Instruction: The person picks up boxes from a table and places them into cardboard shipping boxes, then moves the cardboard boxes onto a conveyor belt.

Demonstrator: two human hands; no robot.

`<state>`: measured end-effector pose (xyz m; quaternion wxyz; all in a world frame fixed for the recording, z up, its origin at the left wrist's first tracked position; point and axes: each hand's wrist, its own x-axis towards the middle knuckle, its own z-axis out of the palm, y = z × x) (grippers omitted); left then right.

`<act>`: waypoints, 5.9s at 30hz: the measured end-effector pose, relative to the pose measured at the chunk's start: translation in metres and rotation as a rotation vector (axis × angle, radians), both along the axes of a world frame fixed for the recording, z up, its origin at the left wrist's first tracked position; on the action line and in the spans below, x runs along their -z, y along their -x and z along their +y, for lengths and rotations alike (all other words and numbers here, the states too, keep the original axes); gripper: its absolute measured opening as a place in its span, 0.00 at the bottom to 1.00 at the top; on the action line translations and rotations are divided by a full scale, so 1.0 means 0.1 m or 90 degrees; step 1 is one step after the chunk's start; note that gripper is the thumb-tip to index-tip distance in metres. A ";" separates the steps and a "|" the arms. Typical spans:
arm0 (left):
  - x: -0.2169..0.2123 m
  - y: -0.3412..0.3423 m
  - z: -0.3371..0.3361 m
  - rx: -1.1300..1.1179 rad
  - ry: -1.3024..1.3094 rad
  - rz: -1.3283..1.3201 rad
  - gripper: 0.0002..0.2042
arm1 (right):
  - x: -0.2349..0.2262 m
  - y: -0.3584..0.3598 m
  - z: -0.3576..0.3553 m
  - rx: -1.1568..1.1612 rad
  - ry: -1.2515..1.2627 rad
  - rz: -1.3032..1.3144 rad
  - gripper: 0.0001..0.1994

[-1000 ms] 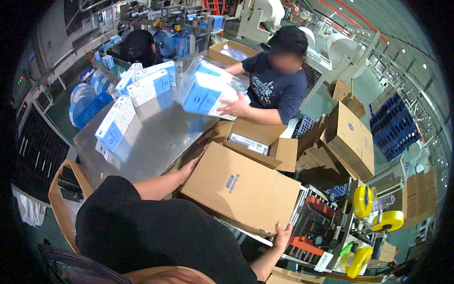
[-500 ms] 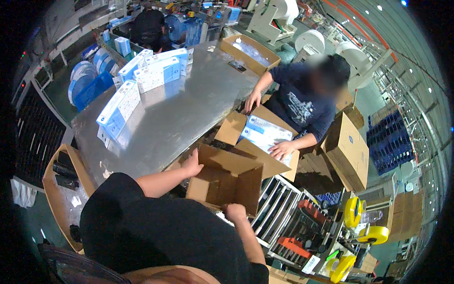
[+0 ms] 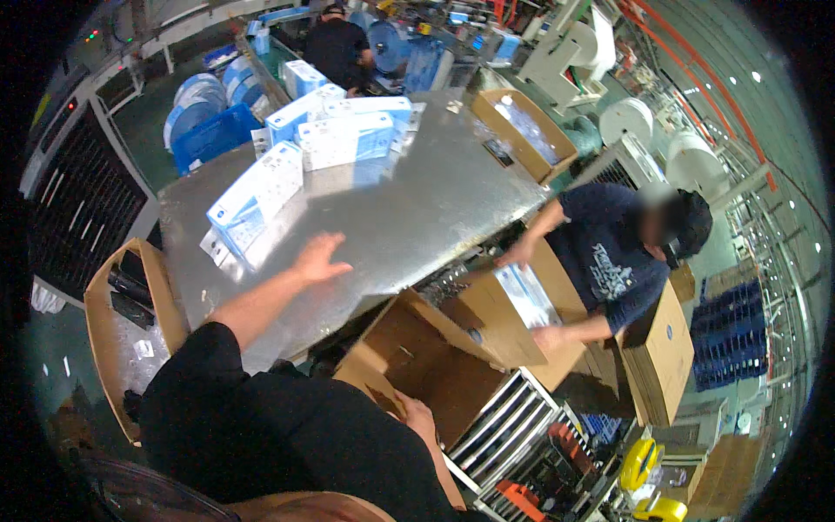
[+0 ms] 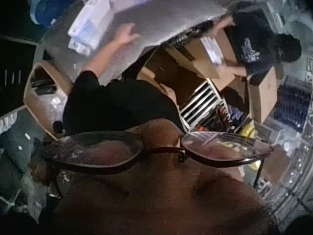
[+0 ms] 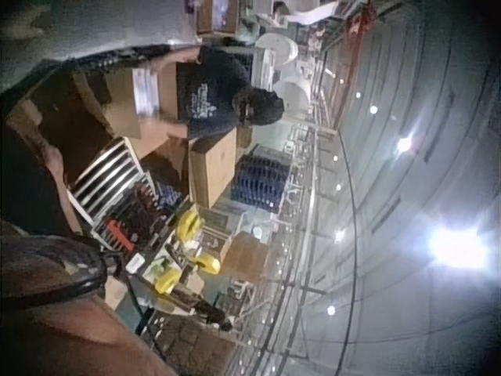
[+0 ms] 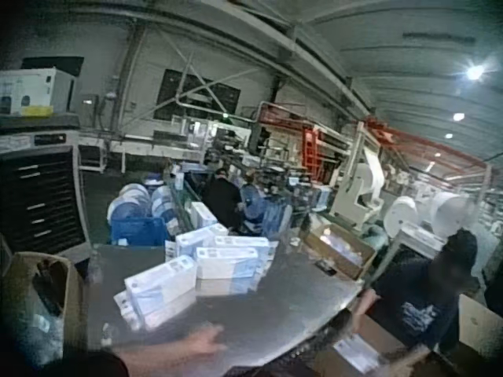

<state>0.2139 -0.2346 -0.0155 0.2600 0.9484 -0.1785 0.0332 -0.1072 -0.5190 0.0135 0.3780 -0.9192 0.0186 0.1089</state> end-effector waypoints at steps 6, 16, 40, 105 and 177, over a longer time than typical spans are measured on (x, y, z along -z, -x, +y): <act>-0.85 -0.87 1.95 -0.373 -0.199 0.180 0.52 | -0.06 -0.76 0.40 0.056 0.037 -0.150 0.17; -0.70 -0.87 1.35 0.180 -0.098 0.224 0.48 | 0.03 -1.07 0.88 0.162 -0.032 -0.041 0.12; -0.43 -3.39 0.14 0.021 -0.049 0.014 0.56 | -0.15 -2.75 1.27 0.196 -0.136 -0.048 0.17; 0.02 2.10 0.62 -0.215 0.146 0.385 0.22 | 1.91 -1.30 -1.18 0.195 0.454 -0.086 0.23; -0.53 1.65 -0.95 0.321 0.521 0.850 0.25 | -2.13 -0.99 -1.67 -0.082 -0.237 0.063 0.44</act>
